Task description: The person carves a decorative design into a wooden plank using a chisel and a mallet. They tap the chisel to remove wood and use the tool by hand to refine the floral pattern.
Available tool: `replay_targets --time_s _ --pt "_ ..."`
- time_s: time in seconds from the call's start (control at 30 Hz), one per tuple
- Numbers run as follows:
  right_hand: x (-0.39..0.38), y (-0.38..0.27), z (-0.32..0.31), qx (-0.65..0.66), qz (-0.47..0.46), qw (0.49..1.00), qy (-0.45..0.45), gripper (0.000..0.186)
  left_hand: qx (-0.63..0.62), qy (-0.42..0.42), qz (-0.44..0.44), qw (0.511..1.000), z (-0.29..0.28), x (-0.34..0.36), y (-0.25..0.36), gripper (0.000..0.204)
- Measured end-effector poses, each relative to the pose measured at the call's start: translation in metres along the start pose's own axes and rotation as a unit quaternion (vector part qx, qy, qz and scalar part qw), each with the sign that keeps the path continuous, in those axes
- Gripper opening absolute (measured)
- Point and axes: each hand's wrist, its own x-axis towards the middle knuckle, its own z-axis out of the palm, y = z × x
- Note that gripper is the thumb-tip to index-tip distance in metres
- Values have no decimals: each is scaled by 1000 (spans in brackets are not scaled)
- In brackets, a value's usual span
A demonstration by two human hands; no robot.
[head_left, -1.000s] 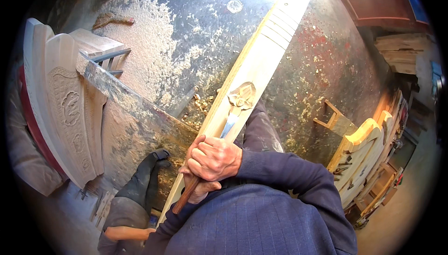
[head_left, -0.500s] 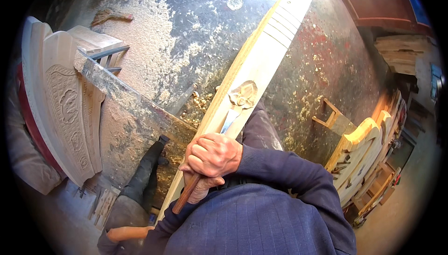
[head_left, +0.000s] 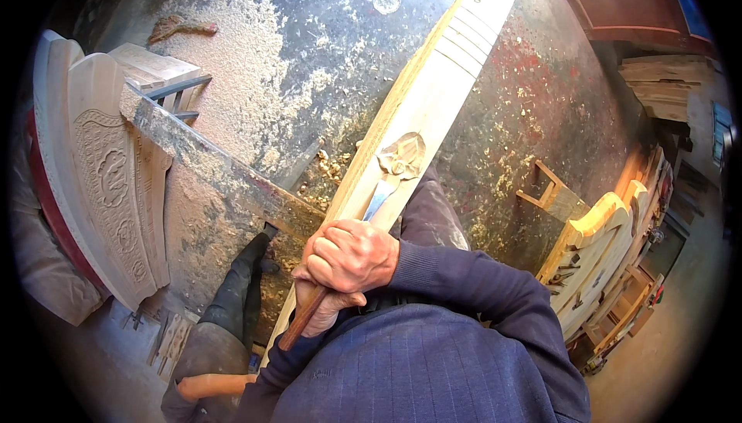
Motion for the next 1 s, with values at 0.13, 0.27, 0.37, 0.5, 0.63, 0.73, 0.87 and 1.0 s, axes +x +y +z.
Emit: replay_targets --time_s 0.13,0.27,0.37,0.5,0.63,0.73,0.87,1.0 --pt "0 0 1 0 -2 1000 -9 32 -16 3 -3 1000 5 3 6 104" --pt "-1 0 2 -2 2 1000 -17 32 -8 -2 -9 1000 1 3 5 103" --pt "-1 -1 1 -3 6 1000 -16 31 -8 -7 -17 1000 2 3 8 103" --pt "1 1 1 -8 5 1000 -3 31 8 -6 -17 1000 2 3 11 104" --pt "1 3 1 -8 10 1000 3 32 -18 -2 -41 999 9 5 19 106" --pt "-2 1 6 -5 20 1000 21 34 -17 1 -37 999 13 5 21 106" --pt "4 4 6 5 25 998 49 42 -30 18 -33 999 14 3 15 106" --pt "8 5 -1 11 31 999 35 41 -46 19 -44 998 14 2 18 104"
